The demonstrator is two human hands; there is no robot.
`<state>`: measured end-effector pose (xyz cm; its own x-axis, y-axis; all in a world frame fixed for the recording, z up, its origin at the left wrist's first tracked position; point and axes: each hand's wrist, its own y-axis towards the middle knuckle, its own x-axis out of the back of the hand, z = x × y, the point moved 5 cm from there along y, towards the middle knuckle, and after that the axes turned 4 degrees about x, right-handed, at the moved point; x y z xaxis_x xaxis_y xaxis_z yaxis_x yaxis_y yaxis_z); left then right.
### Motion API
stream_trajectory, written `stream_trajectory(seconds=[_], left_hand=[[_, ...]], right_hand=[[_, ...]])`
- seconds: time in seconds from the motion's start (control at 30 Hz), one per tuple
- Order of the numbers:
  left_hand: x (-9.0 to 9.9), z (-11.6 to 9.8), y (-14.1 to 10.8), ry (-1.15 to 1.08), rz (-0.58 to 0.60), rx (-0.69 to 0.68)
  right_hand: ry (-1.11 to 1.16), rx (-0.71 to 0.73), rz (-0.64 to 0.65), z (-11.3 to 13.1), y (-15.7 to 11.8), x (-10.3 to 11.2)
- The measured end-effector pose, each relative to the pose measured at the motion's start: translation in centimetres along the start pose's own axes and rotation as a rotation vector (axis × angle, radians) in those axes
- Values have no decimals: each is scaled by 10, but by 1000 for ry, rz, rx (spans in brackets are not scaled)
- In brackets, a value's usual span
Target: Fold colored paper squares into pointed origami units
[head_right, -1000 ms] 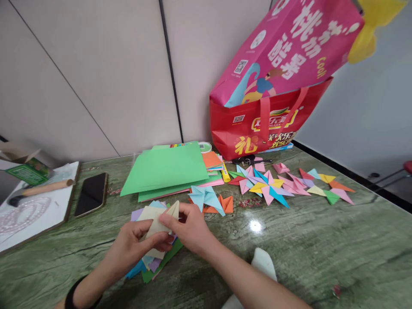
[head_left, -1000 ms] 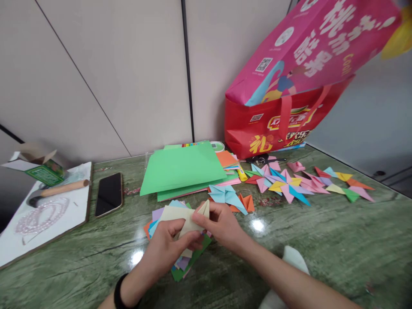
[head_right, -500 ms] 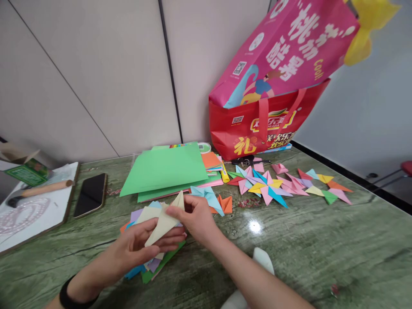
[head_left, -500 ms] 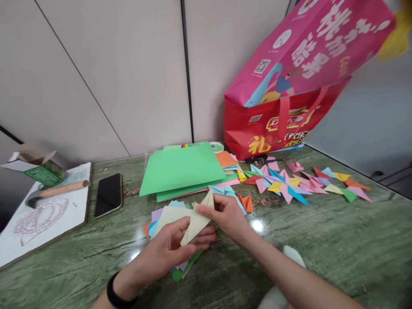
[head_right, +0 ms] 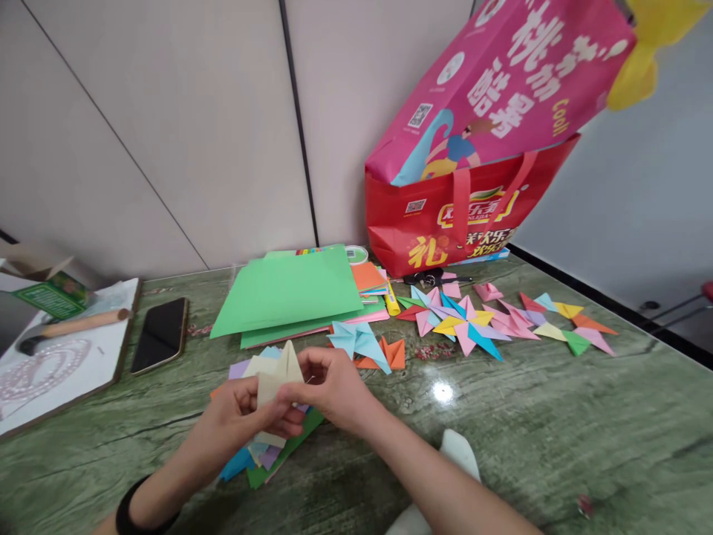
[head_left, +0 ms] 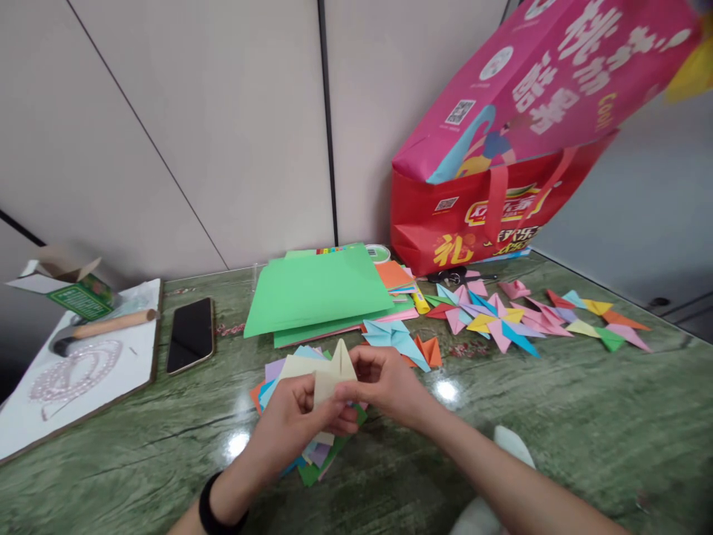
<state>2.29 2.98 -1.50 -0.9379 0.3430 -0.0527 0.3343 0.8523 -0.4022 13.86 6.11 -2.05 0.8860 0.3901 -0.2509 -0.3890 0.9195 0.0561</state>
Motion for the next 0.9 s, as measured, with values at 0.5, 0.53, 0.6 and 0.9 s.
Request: stream_trajectory(seconds=[0.5,0.53,0.6,0.9], left_hand=[[-6,-6,-6,-91,191,-41],[-4,-5,-5,-52,161,-39],[0,-5,-3,1,99,-38],[2,-5,-1,-45,57,-20]], right_hand=[[341,-245,-45,-9,1,12],[304,-215,-64,-8,1,14],[216,-147,-88,-4,2,16],[51,-36,-85,3,1,13]])
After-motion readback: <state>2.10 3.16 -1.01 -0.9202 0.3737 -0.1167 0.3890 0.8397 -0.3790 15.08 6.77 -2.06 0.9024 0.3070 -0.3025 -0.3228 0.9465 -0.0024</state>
